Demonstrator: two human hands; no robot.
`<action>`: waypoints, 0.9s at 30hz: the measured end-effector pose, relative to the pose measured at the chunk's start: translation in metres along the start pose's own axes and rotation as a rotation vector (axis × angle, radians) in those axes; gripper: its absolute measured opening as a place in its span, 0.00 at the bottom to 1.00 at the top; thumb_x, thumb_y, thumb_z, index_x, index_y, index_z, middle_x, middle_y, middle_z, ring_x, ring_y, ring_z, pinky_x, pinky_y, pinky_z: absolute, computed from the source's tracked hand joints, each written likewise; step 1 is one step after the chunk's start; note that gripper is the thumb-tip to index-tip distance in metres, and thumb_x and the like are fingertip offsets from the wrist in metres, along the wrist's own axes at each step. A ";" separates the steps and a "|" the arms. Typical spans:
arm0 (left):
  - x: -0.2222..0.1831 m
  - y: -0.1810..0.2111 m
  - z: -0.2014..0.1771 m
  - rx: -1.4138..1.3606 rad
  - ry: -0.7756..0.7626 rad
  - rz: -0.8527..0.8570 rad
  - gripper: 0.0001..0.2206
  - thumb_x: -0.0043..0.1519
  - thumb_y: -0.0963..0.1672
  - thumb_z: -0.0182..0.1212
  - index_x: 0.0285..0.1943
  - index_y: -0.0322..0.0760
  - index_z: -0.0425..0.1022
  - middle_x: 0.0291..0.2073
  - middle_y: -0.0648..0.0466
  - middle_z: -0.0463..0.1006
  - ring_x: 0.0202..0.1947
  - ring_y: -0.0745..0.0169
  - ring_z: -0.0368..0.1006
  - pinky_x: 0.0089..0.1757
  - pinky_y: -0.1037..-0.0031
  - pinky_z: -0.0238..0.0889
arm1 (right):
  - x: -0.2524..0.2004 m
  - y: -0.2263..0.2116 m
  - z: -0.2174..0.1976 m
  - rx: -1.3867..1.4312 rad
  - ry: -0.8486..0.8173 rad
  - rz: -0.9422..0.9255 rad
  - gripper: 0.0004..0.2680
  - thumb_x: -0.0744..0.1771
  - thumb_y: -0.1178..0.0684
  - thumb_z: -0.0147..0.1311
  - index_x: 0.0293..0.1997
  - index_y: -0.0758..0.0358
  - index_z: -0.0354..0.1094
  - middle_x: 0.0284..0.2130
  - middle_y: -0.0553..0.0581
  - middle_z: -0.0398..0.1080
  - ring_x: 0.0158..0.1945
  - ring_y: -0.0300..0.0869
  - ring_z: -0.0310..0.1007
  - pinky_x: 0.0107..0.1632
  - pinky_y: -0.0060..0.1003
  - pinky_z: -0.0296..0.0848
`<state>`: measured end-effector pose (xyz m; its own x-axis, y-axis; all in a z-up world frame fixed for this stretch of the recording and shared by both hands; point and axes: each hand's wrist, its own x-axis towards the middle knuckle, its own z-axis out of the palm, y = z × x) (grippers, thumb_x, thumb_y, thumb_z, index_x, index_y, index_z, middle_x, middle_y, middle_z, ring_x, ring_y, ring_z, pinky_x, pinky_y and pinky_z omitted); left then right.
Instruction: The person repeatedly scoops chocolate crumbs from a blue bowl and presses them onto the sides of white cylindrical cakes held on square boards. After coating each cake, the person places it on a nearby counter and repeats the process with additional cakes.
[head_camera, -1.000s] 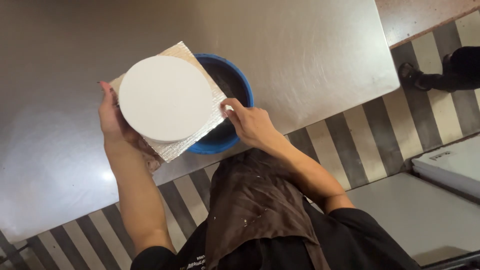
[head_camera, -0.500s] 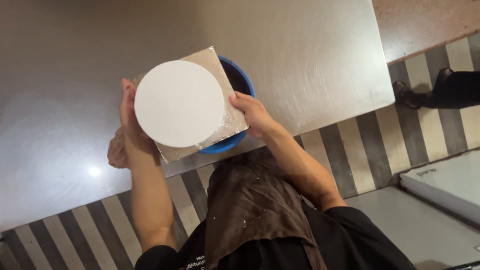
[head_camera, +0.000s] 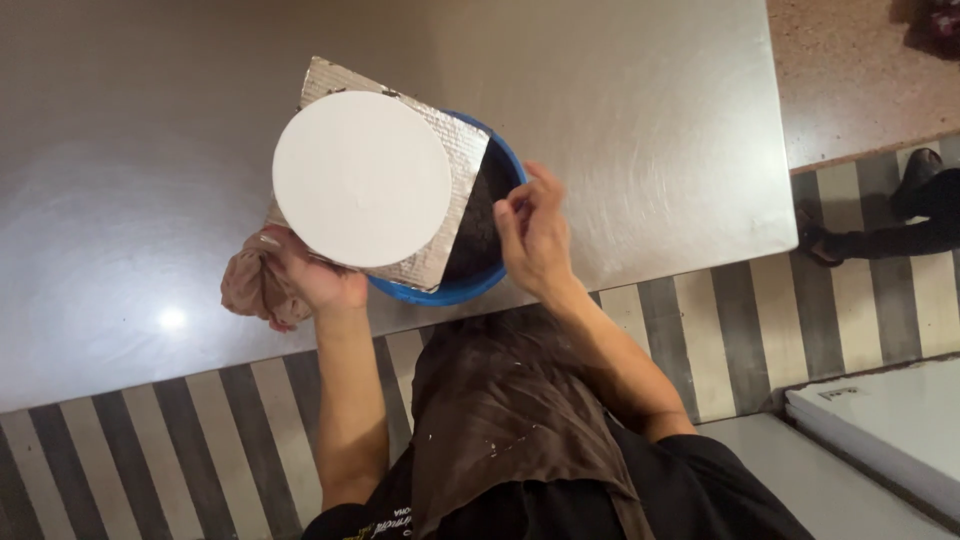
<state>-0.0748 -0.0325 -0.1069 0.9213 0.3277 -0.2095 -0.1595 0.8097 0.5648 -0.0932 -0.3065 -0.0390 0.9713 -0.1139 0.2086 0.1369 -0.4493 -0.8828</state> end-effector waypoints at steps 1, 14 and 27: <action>0.001 0.003 -0.006 0.001 0.004 0.005 0.28 0.69 0.56 0.49 0.70 0.35 0.67 0.67 0.51 0.71 0.68 0.53 0.68 0.66 0.61 0.63 | 0.005 0.000 0.003 0.003 -0.006 -0.001 0.19 0.72 0.53 0.50 0.69 0.68 0.48 0.37 0.58 0.71 0.31 0.45 0.72 0.33 0.44 0.74; 0.000 0.018 0.003 0.098 -0.051 -0.030 0.29 0.71 0.57 0.49 0.71 0.33 0.67 0.65 0.50 0.73 0.66 0.53 0.70 0.63 0.61 0.65 | -0.002 0.014 0.014 -0.122 -0.236 -0.089 0.13 0.72 0.57 0.47 0.65 0.58 0.54 0.27 0.61 0.72 0.29 0.57 0.74 0.32 0.51 0.71; 0.001 0.011 -0.007 0.039 -0.091 -0.120 0.26 0.73 0.55 0.47 0.70 0.33 0.67 0.65 0.49 0.73 0.66 0.51 0.69 0.63 0.59 0.67 | -0.004 0.013 0.006 0.374 0.083 0.153 0.16 0.71 0.54 0.51 0.66 0.65 0.53 0.45 0.56 0.69 0.44 0.41 0.71 0.39 0.39 0.75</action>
<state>-0.0782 -0.0195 -0.1066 0.9616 0.1828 -0.2048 -0.0344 0.8203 0.5709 -0.0946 -0.3062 -0.0536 0.9691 -0.2324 0.0825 0.0679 -0.0700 -0.9952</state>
